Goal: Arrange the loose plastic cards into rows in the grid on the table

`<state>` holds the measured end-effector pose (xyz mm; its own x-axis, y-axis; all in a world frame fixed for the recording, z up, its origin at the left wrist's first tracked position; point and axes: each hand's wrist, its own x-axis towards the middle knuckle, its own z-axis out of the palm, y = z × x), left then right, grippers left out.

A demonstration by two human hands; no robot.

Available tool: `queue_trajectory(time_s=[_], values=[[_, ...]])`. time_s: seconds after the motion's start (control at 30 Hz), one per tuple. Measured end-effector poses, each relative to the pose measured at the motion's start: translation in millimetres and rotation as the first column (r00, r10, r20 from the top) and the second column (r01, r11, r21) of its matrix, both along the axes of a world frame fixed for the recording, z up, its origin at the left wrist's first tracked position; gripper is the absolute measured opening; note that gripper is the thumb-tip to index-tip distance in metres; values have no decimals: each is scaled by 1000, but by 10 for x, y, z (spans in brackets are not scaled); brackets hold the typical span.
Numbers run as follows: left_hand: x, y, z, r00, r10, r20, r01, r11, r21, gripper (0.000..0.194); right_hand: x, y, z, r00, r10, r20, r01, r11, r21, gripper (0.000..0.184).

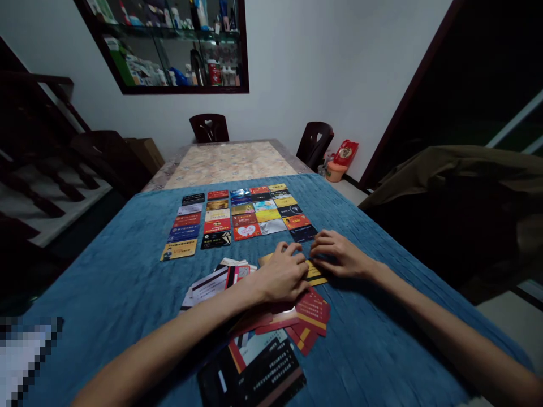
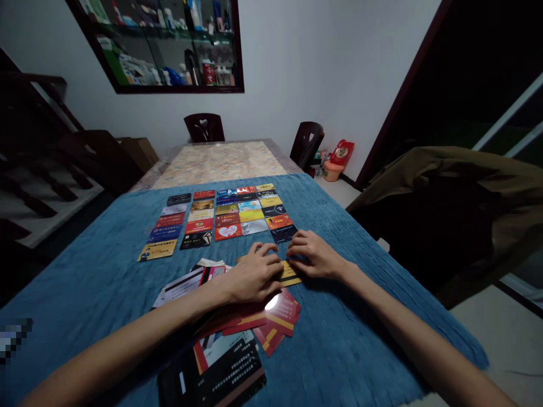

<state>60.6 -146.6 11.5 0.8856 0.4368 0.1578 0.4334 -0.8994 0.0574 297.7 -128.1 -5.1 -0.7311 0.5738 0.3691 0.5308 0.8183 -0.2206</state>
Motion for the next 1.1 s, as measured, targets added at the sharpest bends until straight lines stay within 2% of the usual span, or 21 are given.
queue_trajectory(time_s=[0.27, 0.4, 0.5, 0.8, 1.1], values=[[37, -13, -46, 999, 36, -26, -35, 999, 17, 30, 49, -185, -43, 999, 28, -25, -31, 996, -89, 19], [40, -51, -6, 991, 117, -59, -117, 993, 11, 28, 38, -197, -71, 998, 35, -46, -38, 997, -70, 31], [48, -84, 15, 987, 140, -81, -139, 990, 20, 28, 33, -201, -92, 997, 43, -56, -45, 999, -24, 31], [62, -192, -20, 989, 128, -79, -120, 988, 95, 26, -5, -296, -81, 999, 44, -23, -41, 993, 108, 23], [81, -206, -74, 989, 96, -109, -79, 986, 147, 19, 4, -300, -119, 995, 56, -83, -50, 996, 69, 21]])
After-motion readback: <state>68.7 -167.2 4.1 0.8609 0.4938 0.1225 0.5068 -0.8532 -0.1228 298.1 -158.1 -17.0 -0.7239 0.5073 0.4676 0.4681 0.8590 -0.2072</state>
